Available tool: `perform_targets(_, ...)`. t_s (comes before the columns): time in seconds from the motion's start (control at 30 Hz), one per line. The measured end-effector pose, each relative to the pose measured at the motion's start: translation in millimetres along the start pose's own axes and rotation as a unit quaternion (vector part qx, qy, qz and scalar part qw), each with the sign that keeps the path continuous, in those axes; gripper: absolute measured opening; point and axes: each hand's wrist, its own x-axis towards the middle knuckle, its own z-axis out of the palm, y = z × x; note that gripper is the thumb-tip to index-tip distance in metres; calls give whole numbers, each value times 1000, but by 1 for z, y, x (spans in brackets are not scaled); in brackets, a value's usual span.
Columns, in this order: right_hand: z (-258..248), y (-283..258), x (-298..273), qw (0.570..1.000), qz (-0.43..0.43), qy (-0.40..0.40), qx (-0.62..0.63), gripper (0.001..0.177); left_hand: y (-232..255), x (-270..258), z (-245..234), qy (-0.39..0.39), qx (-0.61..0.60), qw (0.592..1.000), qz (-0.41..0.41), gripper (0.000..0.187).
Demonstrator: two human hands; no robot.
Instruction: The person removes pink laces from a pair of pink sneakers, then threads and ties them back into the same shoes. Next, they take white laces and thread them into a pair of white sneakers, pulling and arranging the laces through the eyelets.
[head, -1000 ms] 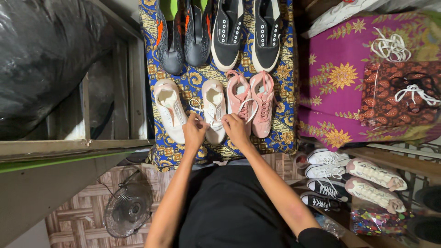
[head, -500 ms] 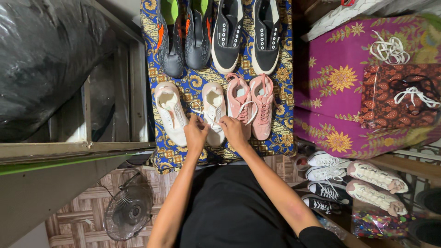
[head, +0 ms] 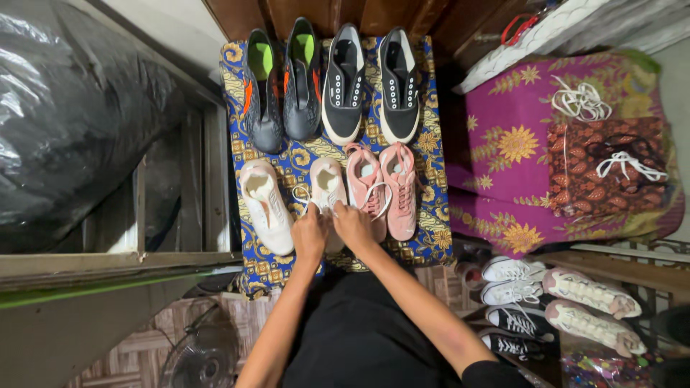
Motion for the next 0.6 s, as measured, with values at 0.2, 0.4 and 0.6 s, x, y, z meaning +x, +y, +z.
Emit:
perform_targets(0.2,7,-1,-9,999,-47,1,-23,28,1,-3,4,-8,13,999,34,37)
perform_targets(0.4,-10,-4,-14,999,-43,1,-2,47,18,7,-3,-24,40,998,50,52)
perform_targets(0.6,-14,1,-8,995,25,-25,93,34,12,15,-2,-57,48,993,89,56)
